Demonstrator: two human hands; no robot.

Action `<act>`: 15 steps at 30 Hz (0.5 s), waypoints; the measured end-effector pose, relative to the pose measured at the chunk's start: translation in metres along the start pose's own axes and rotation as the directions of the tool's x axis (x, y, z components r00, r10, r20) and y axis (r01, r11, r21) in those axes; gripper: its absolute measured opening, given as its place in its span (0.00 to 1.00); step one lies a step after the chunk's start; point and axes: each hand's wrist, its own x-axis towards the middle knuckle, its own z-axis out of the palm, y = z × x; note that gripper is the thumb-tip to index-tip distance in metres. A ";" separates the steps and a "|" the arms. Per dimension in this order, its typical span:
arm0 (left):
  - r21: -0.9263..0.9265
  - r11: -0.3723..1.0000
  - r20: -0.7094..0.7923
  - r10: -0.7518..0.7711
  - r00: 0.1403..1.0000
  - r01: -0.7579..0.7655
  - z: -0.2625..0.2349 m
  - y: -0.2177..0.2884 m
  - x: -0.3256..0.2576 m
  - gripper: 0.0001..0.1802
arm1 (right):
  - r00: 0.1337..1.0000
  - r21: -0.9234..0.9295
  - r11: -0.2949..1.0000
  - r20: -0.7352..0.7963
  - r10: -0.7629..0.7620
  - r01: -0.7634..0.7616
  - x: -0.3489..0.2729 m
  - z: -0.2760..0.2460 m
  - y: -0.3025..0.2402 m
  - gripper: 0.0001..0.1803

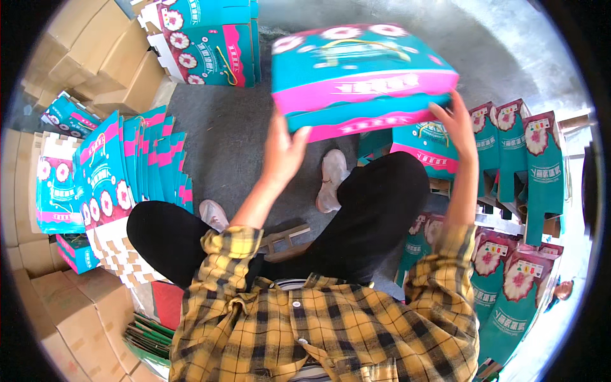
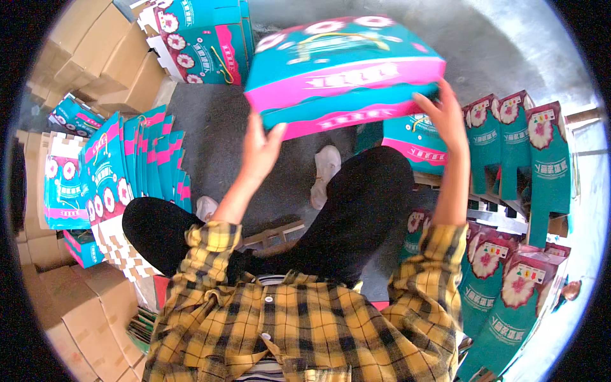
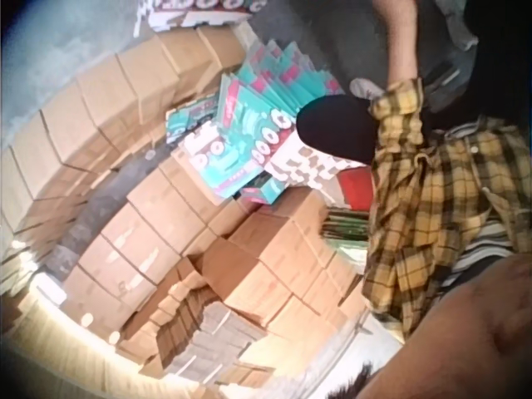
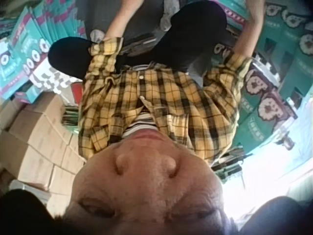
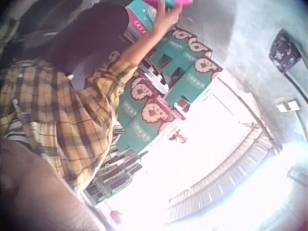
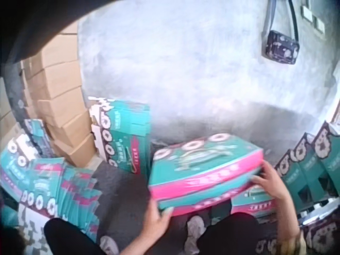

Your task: The person assembles packaging boxes by unfolding flat cardboard boxes, folding cardboard inserts and placing them inside, folding the top flaps closed, and stacking the finished boxes.

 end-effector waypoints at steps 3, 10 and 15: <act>0.016 0.979 0.121 0.200 0.972 -0.203 0.071 0.032 0.015 0.40 | 0.960 0.301 0.950 -0.234 0.154 -0.079 -0.052 -0.051 0.054 0.34; -0.233 0.896 0.823 -0.026 0.567 0.379 0.175 0.009 0.019 0.40 | 0.577 0.498 0.722 -0.440 0.688 -0.480 -0.133 -0.094 0.225 0.37; -0.281 0.845 0.818 -0.037 0.574 0.455 0.159 0.024 0.016 0.38 | 0.543 0.009 0.831 -0.753 0.371 -0.556 -0.130 -0.074 0.240 0.31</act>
